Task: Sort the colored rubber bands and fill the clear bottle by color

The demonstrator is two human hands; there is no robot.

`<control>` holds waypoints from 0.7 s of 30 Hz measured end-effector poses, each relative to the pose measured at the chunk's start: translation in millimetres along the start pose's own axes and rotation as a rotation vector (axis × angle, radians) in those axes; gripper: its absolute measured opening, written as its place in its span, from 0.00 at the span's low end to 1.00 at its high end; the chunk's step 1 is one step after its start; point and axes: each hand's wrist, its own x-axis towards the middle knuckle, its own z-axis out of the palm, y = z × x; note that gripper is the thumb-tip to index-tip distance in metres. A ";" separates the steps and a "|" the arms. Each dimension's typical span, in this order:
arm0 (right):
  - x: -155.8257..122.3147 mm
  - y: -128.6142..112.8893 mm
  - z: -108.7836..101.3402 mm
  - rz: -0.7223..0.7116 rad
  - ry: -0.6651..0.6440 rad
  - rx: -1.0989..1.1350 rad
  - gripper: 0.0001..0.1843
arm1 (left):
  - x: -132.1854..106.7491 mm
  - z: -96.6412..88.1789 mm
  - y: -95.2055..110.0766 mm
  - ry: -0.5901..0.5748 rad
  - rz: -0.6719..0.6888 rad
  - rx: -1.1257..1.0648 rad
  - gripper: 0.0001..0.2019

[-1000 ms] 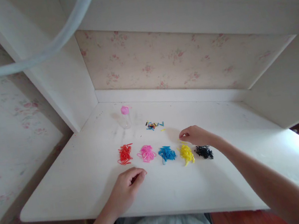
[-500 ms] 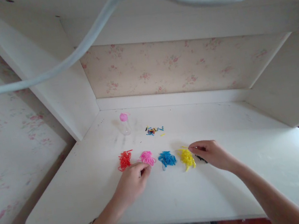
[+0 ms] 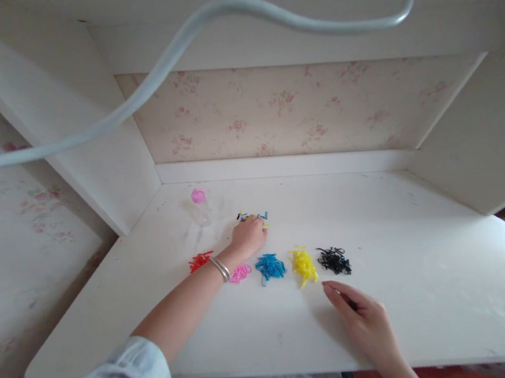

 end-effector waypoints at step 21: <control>5.6 3.8 -3.2 0.059 0.037 0.048 0.20 | -0.9 15.6 55.1 -0.238 0.116 -0.210 0.09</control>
